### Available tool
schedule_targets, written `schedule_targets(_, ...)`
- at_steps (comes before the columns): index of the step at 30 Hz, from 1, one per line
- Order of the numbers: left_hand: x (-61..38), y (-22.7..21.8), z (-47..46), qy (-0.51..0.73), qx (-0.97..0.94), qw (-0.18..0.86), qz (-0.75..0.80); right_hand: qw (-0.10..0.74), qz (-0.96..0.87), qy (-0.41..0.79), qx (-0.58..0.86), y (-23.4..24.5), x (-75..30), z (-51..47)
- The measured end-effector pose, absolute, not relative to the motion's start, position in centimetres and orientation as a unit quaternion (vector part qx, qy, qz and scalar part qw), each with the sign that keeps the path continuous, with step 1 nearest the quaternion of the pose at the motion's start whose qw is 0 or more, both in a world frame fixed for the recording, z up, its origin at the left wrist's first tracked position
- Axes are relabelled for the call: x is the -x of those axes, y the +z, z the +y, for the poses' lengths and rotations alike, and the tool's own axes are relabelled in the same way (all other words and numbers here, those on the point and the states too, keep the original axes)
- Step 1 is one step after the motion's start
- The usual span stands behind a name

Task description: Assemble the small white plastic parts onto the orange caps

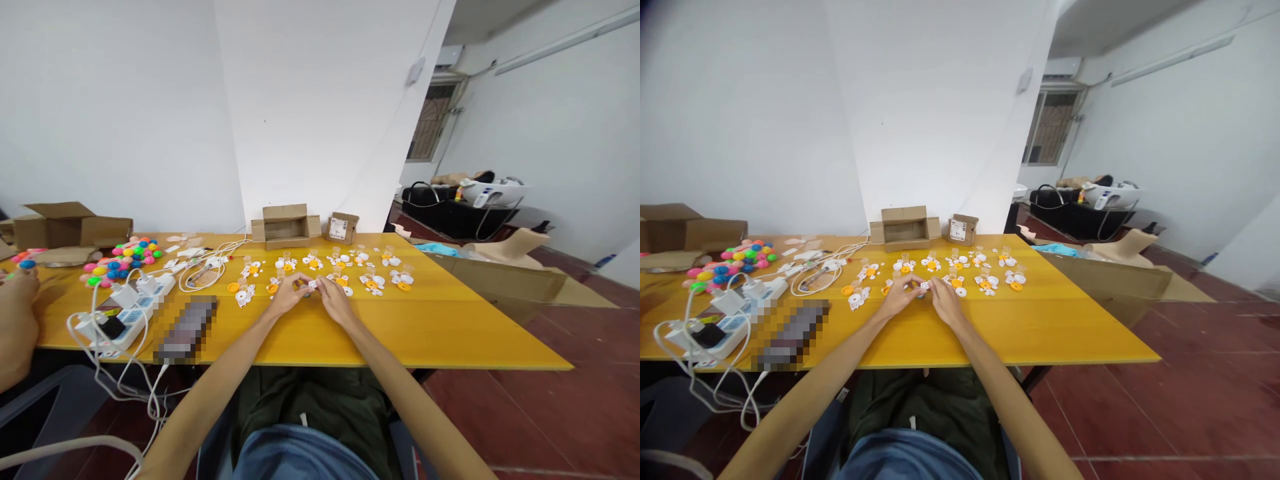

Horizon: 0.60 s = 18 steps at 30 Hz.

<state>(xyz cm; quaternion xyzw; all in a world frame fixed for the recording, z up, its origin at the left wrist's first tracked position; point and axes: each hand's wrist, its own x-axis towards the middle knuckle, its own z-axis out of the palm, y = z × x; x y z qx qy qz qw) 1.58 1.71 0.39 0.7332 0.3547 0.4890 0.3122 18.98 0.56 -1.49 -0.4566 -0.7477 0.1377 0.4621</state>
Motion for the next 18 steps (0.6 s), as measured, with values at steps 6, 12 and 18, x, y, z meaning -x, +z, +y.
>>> schedule_targets(6,-1.65,0.22,1.9,0.493,-0.727,0.331,0.346,0.464,-0.745,0.156,0.452,-1.3,-18.91,0.42)
schedule_targets(12,-1.57,0.1,2.01,0.493,-0.727,0.337,0.339,0.472,-0.74,0.17,0.448,-1.53,-18.88,0.78)
schedule_targets(18,-1.62,0.31,1.89,0.491,-0.725,0.349,0.335,0.476,-0.739,0.186,0.438,-1.57,-18.94,0.97)
